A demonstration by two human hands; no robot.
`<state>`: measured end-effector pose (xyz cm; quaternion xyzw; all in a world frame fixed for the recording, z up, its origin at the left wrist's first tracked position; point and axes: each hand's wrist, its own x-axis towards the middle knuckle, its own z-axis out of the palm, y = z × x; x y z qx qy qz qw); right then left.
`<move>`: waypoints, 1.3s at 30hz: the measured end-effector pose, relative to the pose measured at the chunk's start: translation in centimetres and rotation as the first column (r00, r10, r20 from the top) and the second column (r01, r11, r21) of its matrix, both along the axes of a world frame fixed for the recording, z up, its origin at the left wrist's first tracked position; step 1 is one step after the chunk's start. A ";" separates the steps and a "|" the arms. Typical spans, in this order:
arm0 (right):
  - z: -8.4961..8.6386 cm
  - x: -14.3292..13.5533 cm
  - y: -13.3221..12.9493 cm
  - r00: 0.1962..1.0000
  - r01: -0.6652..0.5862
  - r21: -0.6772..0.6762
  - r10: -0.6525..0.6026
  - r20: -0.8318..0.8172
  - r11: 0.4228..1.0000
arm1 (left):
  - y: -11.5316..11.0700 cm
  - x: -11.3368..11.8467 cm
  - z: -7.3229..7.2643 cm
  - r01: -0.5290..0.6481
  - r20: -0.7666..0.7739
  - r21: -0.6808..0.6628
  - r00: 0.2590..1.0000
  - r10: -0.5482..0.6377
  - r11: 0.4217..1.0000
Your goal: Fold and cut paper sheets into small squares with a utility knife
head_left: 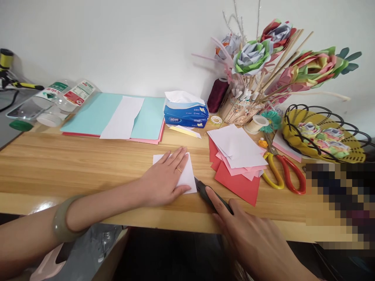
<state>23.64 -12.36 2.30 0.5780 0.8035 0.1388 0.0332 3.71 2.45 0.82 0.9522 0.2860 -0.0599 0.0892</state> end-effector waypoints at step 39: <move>1.6 -2.2 3.4 0.975 0.200 -0.205 -0.172 0.144 0.958 | 0.1 -0.1 -0.5 0.003 0.041 -0.006 0.999 -0.003 1.000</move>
